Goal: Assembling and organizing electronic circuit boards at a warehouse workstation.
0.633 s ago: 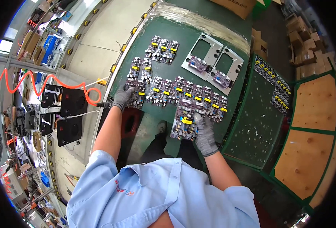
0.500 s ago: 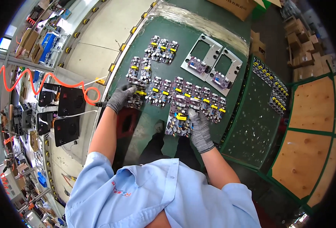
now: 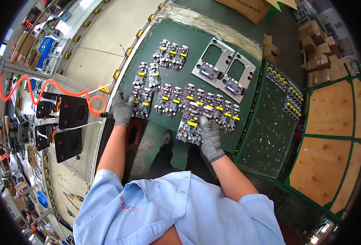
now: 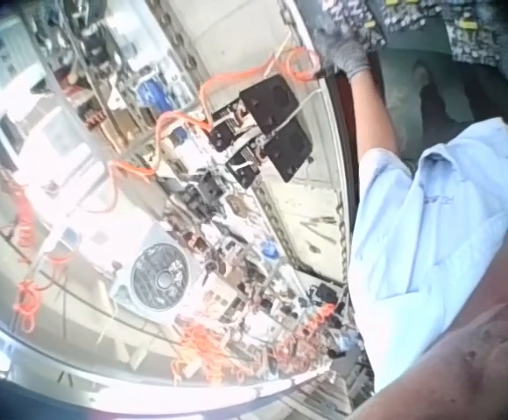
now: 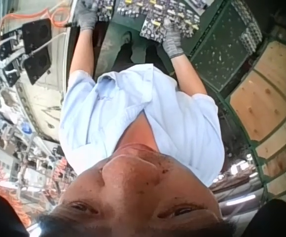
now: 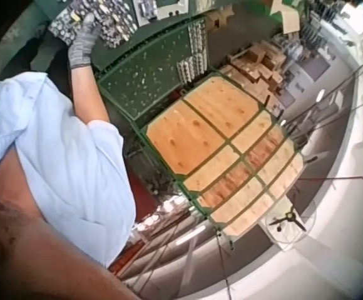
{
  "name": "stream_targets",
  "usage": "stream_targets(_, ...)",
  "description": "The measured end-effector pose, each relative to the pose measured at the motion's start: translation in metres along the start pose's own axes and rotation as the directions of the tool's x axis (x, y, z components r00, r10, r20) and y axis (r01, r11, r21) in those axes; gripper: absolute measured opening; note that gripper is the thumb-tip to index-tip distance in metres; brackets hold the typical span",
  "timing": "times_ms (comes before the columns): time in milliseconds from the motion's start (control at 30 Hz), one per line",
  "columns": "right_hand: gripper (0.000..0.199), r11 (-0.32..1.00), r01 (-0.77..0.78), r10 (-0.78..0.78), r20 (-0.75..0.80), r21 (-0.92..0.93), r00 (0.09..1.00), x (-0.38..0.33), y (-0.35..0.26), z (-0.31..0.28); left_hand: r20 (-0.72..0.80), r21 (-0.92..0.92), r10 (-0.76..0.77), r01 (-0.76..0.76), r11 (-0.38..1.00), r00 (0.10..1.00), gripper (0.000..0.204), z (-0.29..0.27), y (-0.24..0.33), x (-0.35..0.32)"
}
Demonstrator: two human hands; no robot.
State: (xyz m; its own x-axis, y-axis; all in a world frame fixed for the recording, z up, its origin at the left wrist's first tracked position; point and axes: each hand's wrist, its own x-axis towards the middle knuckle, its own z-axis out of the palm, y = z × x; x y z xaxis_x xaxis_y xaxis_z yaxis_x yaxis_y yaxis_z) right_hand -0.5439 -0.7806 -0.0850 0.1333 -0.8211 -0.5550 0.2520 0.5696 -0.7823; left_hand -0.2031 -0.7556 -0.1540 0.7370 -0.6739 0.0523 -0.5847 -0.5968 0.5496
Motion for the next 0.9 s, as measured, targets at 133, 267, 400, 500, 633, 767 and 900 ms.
stream_targets(133,0.05,0.979,0.177,-0.174,0.038,-0.105,0.984,0.009,0.012,0.027,0.651,-0.559,0.304,0.168,0.812,0.696,0.062,-0.04,0.115,-0.089)
stream_targets(267,0.056,0.795,0.313,-0.382,-0.028,-0.52,0.924,0.016,0.038,0.042,0.497,-0.491,0.223,0.059,0.869,0.839,0.069,-0.017,0.138,-0.136)
stream_targets(400,0.046,0.819,0.222,-0.285,-0.04,-0.528,0.958,0.011,0.028,0.013,0.56,-0.636,0.292,0.177,0.751,0.775,0.051,0.008,0.136,-0.144)
stream_targets(500,0.039,0.964,-0.17,0.155,0.086,0.204,0.984,0.001,0.028,-0.021,0.774,-0.631,0.309,0.633,0.449,0.553,0.036,0.016,0.155,-0.156)
stream_targets(633,0.037,0.922,-0.26,0.196,0.231,0.288,0.953,-0.049,-0.026,-0.045,0.832,-0.546,0.398,0.696,0.466,0.387,0.035,0.03,0.156,-0.192)
stream_targets(767,0.04,0.843,-0.367,0.284,0.254,0.393,0.925,-0.039,-0.021,-0.192,0.929,-0.275,0.348,0.862,0.426,0.124,0.049,0.025,0.128,-0.174)
stream_targets(900,0.03,0.991,0.002,-0.044,-0.313,-0.134,0.949,0.018,-0.038,-0.234,0.955,-0.298,0.245,0.576,0.761,0.169,0.051,0.042,0.122,-0.176)
